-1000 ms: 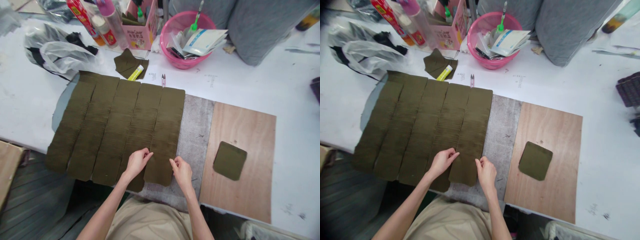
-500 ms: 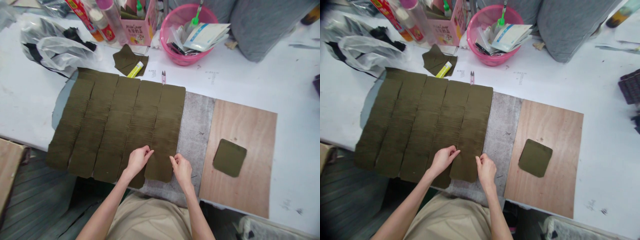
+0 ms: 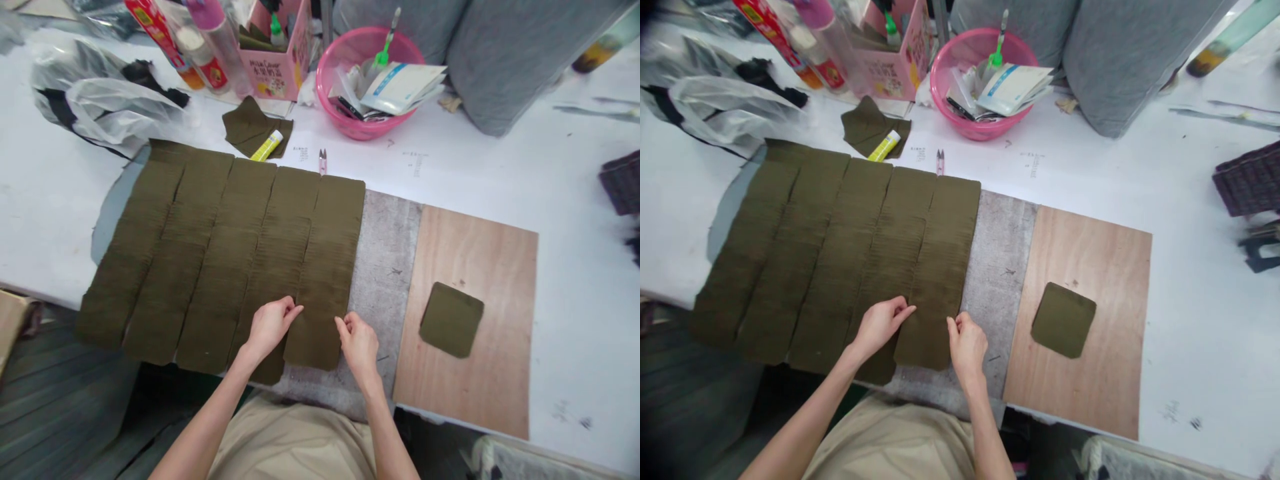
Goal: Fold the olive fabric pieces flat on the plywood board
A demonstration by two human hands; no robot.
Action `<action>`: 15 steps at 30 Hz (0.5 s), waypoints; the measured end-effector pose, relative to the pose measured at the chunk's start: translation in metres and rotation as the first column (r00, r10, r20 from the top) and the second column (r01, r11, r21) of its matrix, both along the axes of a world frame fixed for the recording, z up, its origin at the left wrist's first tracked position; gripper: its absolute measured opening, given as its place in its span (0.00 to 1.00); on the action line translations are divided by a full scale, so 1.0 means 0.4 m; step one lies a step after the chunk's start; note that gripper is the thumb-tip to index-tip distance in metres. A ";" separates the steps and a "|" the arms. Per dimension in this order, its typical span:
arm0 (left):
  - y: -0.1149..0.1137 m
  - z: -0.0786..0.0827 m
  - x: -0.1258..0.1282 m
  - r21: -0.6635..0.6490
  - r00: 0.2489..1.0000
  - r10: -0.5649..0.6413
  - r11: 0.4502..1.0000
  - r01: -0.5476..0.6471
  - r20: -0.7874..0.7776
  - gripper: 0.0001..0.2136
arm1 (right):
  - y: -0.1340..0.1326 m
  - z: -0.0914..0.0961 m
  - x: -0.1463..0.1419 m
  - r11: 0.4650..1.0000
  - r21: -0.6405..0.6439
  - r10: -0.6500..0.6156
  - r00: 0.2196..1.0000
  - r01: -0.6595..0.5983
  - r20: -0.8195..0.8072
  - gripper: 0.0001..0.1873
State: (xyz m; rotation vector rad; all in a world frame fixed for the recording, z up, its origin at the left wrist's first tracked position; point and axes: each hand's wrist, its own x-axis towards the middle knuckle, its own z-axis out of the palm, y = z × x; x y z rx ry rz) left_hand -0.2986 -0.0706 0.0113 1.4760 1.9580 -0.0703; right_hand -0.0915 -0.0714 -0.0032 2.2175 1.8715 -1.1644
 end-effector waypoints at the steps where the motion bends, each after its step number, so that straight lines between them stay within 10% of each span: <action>1: 0.000 0.000 0.000 0.003 1.000 0.002 1.000 -0.002 0.003 0.16 | 0.000 -0.002 0.001 1.000 -0.004 -0.004 1.000 0.004 -0.008 0.16; 15: 0.001 0.006 0.006 0.007 0.999 0.046 0.999 -0.046 0.005 0.16 | 0.003 0.004 -0.009 0.999 -0.012 0.050 0.996 -0.049 0.074 0.15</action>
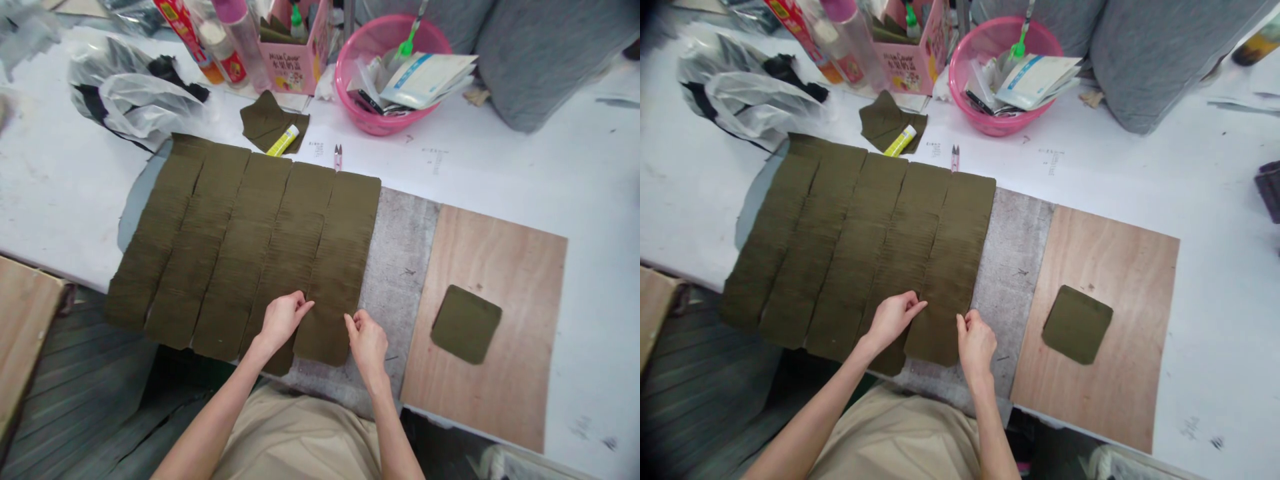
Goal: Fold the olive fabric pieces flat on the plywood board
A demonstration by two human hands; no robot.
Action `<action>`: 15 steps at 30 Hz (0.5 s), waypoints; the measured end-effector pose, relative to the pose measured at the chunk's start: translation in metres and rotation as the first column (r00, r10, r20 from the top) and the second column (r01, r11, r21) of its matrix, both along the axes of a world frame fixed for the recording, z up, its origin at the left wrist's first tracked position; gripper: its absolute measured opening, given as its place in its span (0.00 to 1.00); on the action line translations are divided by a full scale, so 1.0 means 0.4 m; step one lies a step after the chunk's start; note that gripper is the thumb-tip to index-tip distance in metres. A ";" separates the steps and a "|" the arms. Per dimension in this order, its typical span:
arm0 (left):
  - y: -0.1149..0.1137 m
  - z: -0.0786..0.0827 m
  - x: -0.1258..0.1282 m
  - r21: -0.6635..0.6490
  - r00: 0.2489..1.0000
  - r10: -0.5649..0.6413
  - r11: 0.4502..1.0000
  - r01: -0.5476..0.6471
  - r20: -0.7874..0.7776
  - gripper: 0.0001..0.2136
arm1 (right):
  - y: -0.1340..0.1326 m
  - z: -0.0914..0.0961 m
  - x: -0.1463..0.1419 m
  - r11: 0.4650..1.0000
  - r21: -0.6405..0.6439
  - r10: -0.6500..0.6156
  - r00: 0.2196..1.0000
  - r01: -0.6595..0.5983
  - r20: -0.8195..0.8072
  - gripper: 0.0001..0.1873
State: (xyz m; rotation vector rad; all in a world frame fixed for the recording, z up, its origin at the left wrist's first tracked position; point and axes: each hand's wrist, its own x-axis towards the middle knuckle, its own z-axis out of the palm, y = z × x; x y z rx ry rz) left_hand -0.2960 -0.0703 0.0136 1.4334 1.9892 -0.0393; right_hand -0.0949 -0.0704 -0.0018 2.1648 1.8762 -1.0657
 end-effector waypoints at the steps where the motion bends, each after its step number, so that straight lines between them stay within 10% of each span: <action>1: -0.003 0.000 0.002 0.011 1.000 0.005 1.000 -0.005 -0.005 0.15 | -0.001 0.002 -0.003 1.000 0.006 0.005 1.000 -0.005 0.019 0.13; 7: -0.024 -0.003 0.020 0.228 0.997 0.027 0.974 -0.009 -0.074 0.12 | -0.009 0.018 -0.024 1.000 0.020 -0.011 0.993 0.009 0.117 0.09; 15: -0.023 -0.067 0.062 0.498 0.939 -0.280 0.796 0.344 -0.200 0.23 | 0.045 0.017 0.019 0.965 0.252 -0.038 0.985 0.080 -0.170 0.12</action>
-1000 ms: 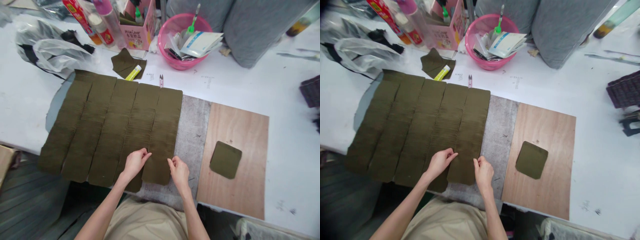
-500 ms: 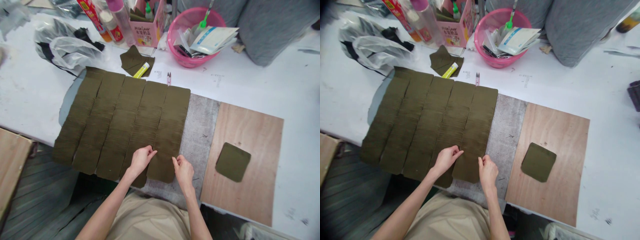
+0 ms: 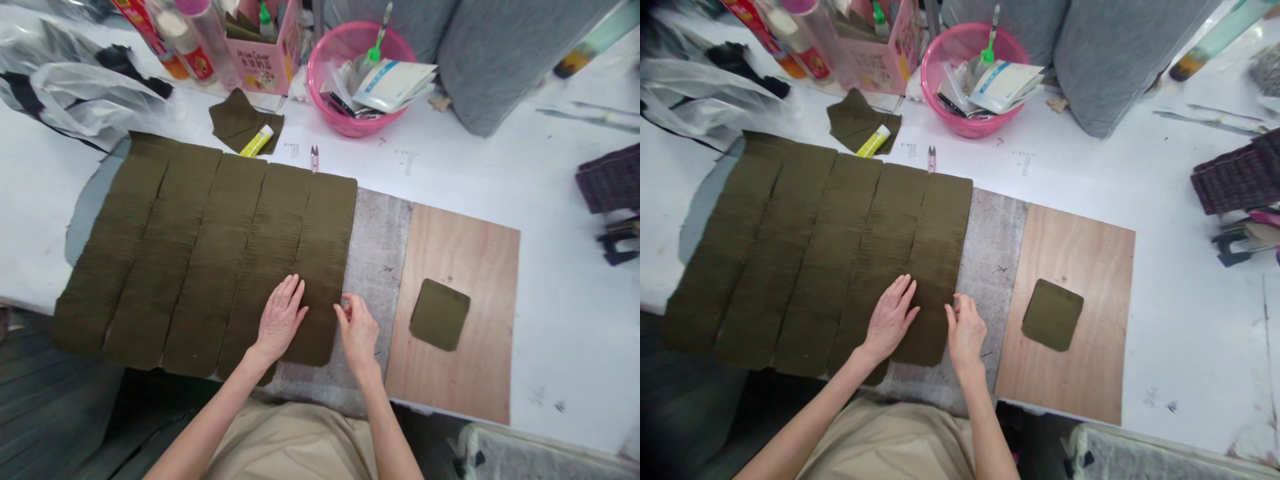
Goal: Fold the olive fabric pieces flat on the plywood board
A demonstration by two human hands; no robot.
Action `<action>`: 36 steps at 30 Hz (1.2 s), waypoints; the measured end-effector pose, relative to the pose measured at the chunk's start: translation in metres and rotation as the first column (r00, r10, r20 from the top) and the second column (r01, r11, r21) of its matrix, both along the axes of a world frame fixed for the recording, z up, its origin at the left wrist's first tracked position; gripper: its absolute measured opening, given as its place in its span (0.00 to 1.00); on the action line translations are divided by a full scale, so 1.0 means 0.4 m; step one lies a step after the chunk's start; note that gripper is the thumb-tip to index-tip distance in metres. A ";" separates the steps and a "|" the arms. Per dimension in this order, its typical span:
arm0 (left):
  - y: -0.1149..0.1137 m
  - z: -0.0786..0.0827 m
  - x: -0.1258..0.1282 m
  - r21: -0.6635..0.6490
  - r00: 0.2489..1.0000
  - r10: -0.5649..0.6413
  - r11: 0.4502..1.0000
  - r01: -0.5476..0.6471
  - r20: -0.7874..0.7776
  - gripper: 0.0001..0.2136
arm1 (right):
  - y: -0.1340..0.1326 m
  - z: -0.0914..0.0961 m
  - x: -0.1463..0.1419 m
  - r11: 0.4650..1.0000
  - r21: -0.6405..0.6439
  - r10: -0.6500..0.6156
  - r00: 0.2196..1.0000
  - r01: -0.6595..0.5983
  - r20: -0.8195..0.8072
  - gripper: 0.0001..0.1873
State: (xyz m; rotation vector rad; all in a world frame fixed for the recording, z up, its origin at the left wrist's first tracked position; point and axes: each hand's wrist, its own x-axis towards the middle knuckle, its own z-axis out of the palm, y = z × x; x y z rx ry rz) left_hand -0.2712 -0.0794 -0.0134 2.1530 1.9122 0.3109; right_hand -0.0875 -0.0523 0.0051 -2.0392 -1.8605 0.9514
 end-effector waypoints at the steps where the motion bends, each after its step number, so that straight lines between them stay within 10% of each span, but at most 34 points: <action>1: -0.002 -0.010 0.004 -0.013 1.000 -0.018 1.000 0.017 -0.026 0.25 | 0.013 -0.004 0.002 0.999 0.025 0.022 0.999 -0.021 -0.030 0.12; 17: -0.016 -0.043 0.015 -0.077 0.993 -0.041 0.996 0.032 -0.114 0.30 | 0.124 -0.002 -0.009 0.960 -0.170 0.248 0.960 -0.225 0.130 0.11; 36: -0.014 -0.037 0.010 -0.089 0.993 -0.052 0.995 0.042 -0.108 0.29 | 0.100 -0.022 -0.008 0.980 -0.104 0.180 0.981 -0.172 0.077 0.14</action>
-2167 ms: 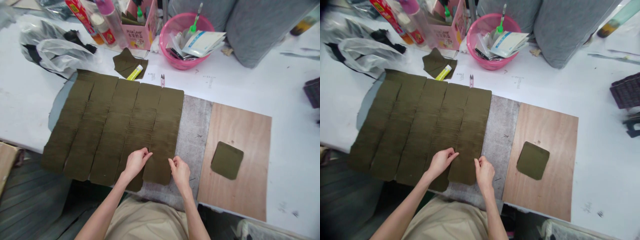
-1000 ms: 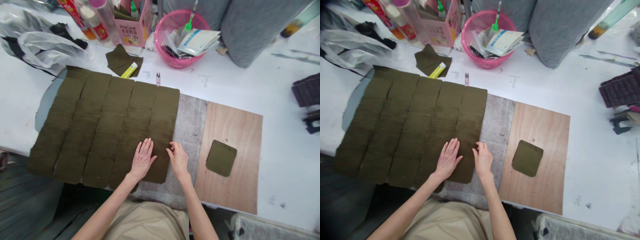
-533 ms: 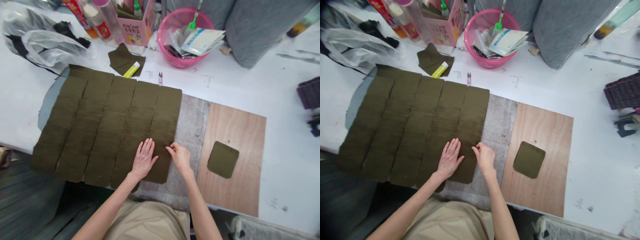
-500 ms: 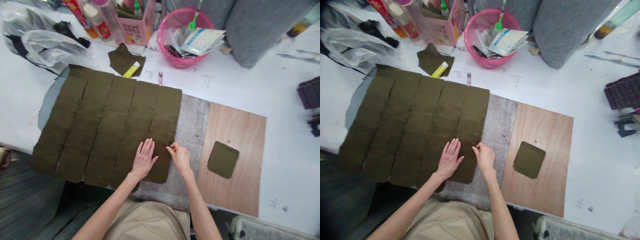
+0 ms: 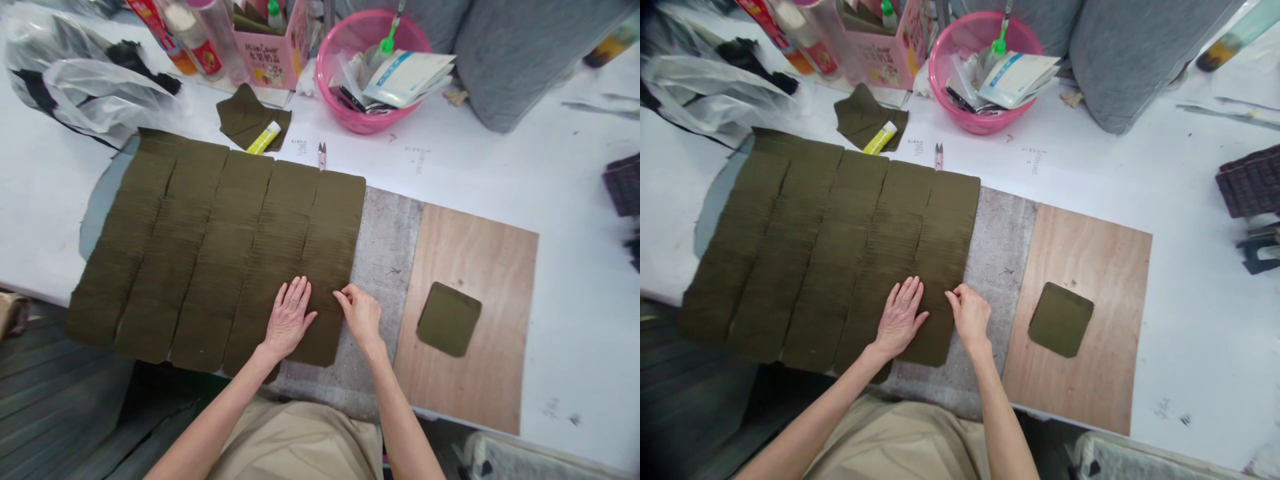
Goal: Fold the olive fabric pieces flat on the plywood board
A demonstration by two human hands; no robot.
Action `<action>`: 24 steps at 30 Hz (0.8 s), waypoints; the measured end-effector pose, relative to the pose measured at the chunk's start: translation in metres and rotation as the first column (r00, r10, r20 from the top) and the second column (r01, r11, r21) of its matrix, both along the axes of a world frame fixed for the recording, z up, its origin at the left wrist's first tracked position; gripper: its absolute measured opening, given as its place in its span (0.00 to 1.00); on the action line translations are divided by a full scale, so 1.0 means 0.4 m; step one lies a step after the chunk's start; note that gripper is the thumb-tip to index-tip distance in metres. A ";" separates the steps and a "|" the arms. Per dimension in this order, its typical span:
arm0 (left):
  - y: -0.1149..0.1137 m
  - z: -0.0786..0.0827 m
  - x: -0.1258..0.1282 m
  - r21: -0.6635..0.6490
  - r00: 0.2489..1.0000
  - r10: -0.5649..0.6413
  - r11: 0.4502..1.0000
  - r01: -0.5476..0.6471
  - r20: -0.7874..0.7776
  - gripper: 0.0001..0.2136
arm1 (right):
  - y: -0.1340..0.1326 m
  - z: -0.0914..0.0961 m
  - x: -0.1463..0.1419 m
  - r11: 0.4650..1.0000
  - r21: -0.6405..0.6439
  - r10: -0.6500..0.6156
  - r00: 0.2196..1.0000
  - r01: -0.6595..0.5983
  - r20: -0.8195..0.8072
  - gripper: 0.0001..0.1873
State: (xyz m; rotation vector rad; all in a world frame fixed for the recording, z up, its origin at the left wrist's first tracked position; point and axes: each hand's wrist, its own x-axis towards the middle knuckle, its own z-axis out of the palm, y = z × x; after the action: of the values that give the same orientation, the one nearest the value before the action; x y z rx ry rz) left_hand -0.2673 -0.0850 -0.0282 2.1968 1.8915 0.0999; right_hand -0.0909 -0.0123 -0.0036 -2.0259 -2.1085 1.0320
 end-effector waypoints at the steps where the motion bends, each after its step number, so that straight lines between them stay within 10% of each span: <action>1: 0.000 0.001 0.000 -0.001 1.000 0.000 1.000 0.000 0.000 0.29 | -0.003 0.003 0.001 1.000 0.002 0.017 1.000 -0.017 -0.010 0.14; 24: 0.001 -0.001 0.000 0.022 1.000 0.006 1.000 -0.006 0.006 0.28 | -0.065 0.017 0.016 0.998 -0.037 0.058 0.998 -0.058 0.009 0.16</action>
State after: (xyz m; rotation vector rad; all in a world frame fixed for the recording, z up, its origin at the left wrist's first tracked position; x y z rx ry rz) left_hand -0.2673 -0.0846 -0.0286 2.2023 1.9031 0.1289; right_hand -0.0847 -0.0385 0.0033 -2.0017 -2.1816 1.0790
